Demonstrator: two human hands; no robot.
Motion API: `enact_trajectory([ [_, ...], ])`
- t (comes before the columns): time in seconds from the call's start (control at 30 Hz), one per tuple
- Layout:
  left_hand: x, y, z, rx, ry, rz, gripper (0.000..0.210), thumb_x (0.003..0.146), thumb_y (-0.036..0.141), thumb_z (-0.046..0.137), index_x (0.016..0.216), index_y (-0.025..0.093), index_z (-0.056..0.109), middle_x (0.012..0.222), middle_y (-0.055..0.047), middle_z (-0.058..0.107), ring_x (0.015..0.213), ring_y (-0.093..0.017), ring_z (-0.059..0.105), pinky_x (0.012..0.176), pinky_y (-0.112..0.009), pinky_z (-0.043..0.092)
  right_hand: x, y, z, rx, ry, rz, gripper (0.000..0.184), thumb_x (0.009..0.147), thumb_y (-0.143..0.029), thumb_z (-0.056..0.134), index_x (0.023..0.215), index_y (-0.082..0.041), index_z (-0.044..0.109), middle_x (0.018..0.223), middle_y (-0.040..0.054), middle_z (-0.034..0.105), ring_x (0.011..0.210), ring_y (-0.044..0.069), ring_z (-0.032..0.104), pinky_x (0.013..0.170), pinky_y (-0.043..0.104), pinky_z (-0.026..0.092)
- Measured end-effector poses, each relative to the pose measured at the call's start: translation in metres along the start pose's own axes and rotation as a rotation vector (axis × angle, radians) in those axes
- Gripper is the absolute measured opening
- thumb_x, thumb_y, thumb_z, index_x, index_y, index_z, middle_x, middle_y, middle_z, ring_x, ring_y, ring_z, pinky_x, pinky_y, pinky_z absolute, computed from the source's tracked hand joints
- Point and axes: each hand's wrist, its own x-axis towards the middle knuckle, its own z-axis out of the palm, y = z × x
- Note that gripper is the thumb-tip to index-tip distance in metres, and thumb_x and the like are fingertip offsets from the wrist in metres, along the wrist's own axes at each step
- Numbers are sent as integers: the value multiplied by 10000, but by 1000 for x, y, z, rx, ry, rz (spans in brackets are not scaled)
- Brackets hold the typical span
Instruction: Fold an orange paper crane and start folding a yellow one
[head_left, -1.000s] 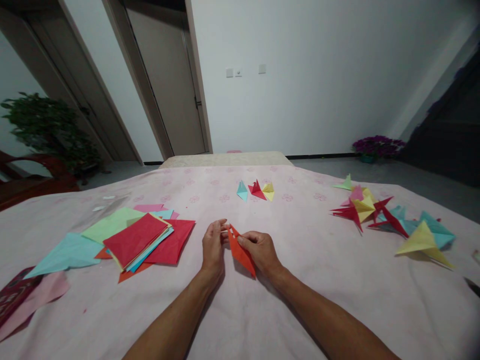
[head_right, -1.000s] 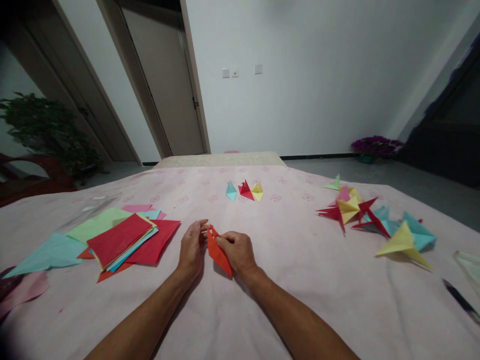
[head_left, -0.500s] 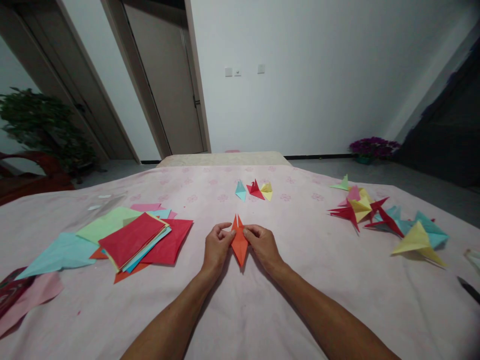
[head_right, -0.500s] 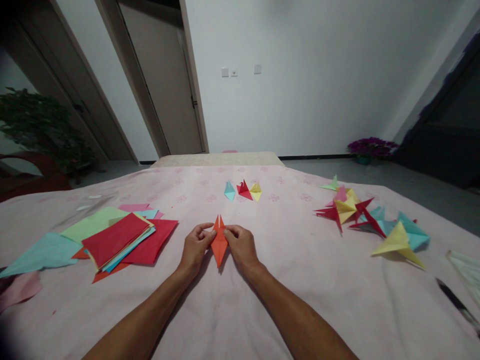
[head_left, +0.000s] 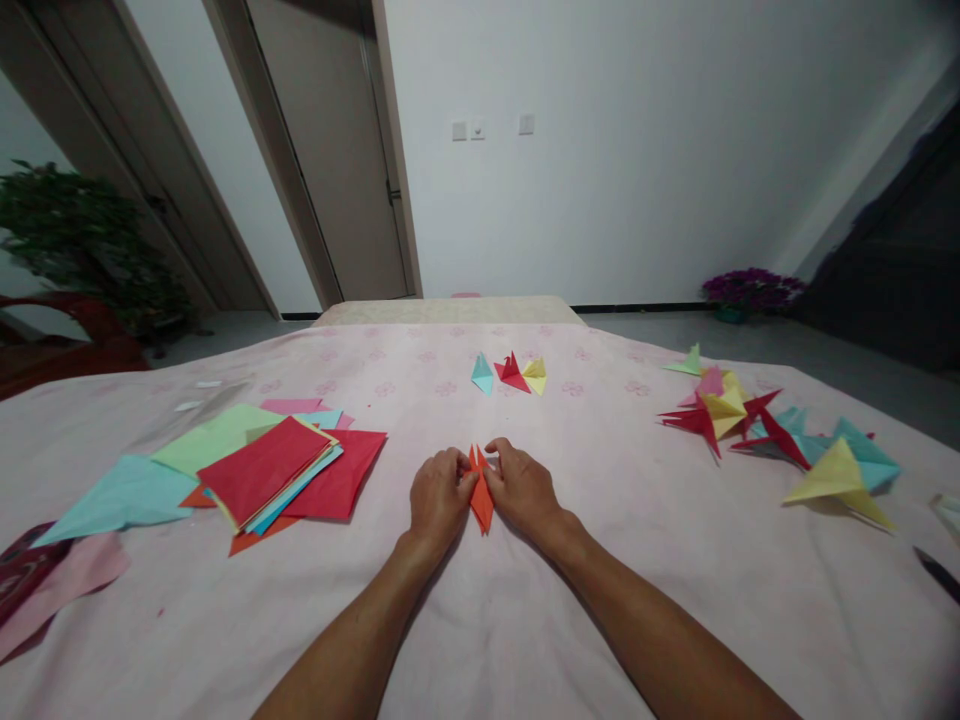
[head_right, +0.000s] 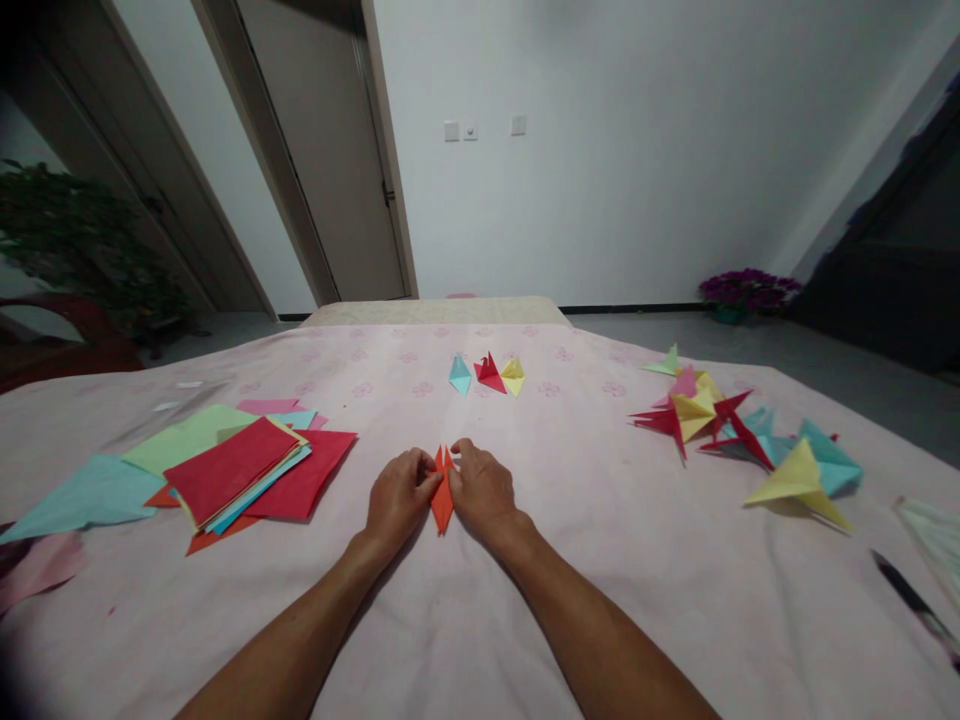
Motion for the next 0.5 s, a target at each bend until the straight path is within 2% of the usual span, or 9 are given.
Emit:
enact_trajectory([
  [0.07, -2, 0, 0, 54, 29, 58, 19, 867, 218, 624, 876, 202, 626, 910, -31, 642, 854, -189, 584, 752, -296, 427, -1, 0, -2, -43, 14, -37, 205, 902, -220, 549, 1106, -221, 565, 974, 27, 667, 859, 163, 589, 740, 254, 385],
  [0.17, -6, 1, -1, 122, 39, 165, 103, 884, 179, 607, 960, 206, 670, 1041, -56, 653, 966, -218, 576, 855, -347, 446, -3, 0, -5, -154, 2, -97, 151, 938, -248, 528, 1064, -239, 611, 997, 38, 639, 902, 176, 559, 772, 263, 383],
  [0.33, -13, 0, 4, 189, -42, 324, 218, 927, 162, 550, 1097, 190, 683, 1149, -69, 683, 1126, -239, 569, 1014, -395, 430, -6, -3, -9, -289, -74, -187, 186, 970, -262, 493, 1054, -266, 658, 973, 47, 614, 909, 193, 526, 754, 282, 367],
  [0.5, -19, 0, 7, 312, -154, 354, 359, 969, 162, 449, 1304, 122, 573, 1351, -123, 601, 1305, -274, 492, 1153, -491, 301, -4, -6, -11, -356, -120, -215, 220, 988, -258, 458, 1054, -267, 667, 960, 53, 616, 871, 197, 516, 733, 299, 355],
])
